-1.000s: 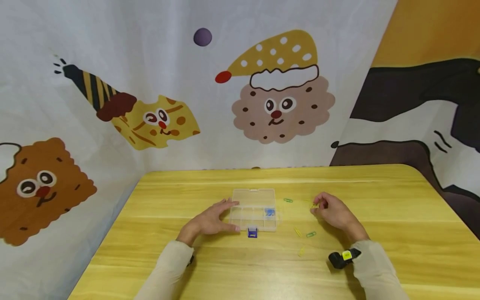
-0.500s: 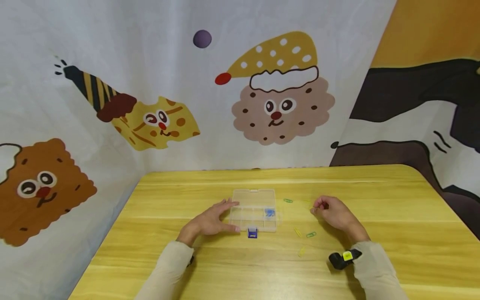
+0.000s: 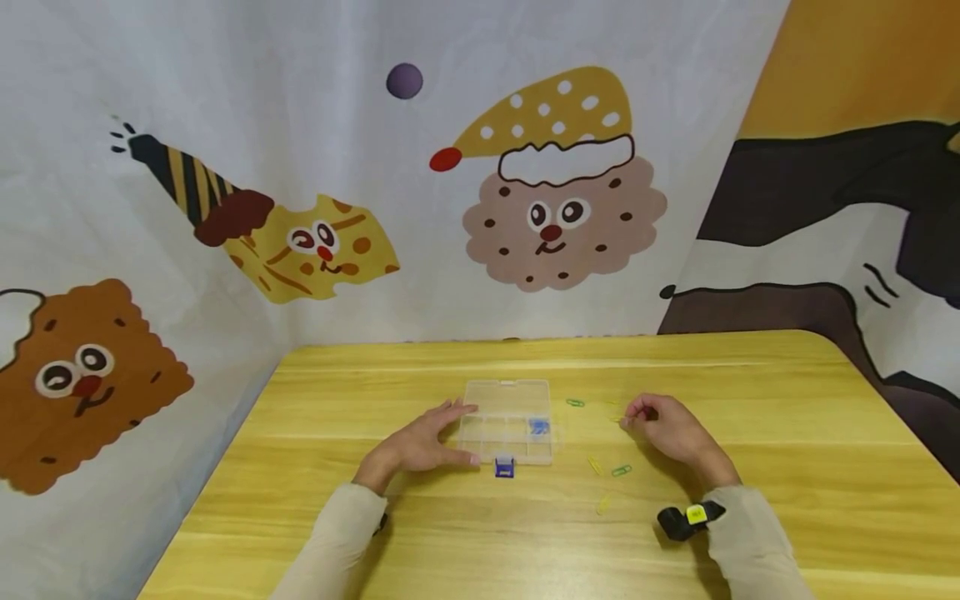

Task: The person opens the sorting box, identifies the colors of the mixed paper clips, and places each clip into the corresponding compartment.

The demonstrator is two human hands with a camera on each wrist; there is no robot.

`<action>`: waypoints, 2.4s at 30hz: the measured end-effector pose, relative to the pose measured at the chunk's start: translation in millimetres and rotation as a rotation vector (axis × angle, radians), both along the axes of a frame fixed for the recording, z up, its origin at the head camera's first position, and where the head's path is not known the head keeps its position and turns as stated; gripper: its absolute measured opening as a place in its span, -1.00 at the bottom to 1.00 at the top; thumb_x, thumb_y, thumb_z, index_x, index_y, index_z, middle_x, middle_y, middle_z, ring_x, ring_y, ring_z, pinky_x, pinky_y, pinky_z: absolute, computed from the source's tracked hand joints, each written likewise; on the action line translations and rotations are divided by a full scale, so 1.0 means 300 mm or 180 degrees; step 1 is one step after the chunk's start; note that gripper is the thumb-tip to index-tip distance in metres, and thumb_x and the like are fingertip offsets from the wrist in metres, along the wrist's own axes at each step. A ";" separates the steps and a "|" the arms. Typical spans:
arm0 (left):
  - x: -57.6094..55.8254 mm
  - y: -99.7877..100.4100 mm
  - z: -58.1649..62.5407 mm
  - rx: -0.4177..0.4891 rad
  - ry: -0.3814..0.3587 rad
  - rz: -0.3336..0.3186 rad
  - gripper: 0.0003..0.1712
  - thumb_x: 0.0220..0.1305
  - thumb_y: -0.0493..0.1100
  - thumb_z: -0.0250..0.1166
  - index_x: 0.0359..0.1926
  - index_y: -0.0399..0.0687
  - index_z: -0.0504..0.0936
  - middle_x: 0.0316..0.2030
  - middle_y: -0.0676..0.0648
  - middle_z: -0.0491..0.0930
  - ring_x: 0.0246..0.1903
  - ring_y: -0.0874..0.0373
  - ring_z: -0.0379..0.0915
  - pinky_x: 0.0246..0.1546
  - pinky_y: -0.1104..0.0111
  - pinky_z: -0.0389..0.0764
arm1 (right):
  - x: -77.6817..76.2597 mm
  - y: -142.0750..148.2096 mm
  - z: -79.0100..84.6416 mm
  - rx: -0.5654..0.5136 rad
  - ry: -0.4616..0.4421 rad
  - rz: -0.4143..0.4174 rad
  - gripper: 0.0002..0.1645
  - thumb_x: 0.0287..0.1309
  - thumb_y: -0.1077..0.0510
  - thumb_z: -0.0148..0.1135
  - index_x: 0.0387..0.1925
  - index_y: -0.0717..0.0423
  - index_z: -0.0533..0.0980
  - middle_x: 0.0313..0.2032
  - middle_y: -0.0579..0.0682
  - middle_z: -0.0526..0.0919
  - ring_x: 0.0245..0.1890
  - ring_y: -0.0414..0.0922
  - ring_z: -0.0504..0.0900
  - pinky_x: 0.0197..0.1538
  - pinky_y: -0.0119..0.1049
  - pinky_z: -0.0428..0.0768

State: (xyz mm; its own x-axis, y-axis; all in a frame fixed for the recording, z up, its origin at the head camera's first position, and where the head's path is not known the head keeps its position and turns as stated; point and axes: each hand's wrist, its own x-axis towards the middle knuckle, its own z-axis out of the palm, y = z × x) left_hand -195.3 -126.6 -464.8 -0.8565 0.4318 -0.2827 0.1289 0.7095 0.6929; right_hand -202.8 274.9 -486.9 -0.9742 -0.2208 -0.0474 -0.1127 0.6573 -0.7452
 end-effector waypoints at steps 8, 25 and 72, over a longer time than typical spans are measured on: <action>0.005 -0.004 0.006 0.0000 -0.0008 0.0003 0.00 0.09 0.23 0.47 0.50 0.24 0.22 0.56 -0.05 -0.05 0.55 -0.02 -0.26 0.47 -0.13 -0.04 | 0.012 -0.008 -0.002 -0.0027 0.0077 -0.0041 -0.85 0.32 0.16 0.26 -0.26 0.21 0.55 -0.38 0.00 0.53 -0.40 -0.20 0.40 -0.36 -0.38 0.38; 0.004 -0.005 0.004 -0.0006 0.0022 -0.0030 0.01 0.09 0.25 0.46 0.50 0.24 0.22 0.56 -0.06 -0.04 0.55 -0.03 -0.26 0.46 -0.14 -0.03 | 0.020 -0.011 0.015 -0.0368 0.0113 0.0014 -0.88 0.34 0.24 0.21 -0.23 0.28 0.53 -0.36 0.04 0.55 -0.41 -0.26 0.41 -0.42 -0.39 0.43; 0.010 -0.001 0.001 0.0014 -0.0001 0.0000 -0.01 0.10 0.23 0.46 0.50 0.25 0.22 0.56 -0.04 -0.05 0.55 -0.02 -0.27 0.45 -0.18 -0.02 | 0.045 -0.252 0.098 -0.0930 -0.0022 0.0720 -0.92 0.31 0.25 0.24 -0.28 0.22 0.53 -0.36 0.03 0.52 -0.34 -0.17 0.45 -0.31 -0.35 0.48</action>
State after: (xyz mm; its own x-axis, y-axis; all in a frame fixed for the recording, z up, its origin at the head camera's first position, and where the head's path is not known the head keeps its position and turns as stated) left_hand -192.3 -126.8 -464.3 -0.8565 0.4330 -0.2811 0.1288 0.7064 0.6960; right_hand -189.2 199.4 -457.6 -0.8991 -0.4356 0.0430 -0.2250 0.3757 -0.8990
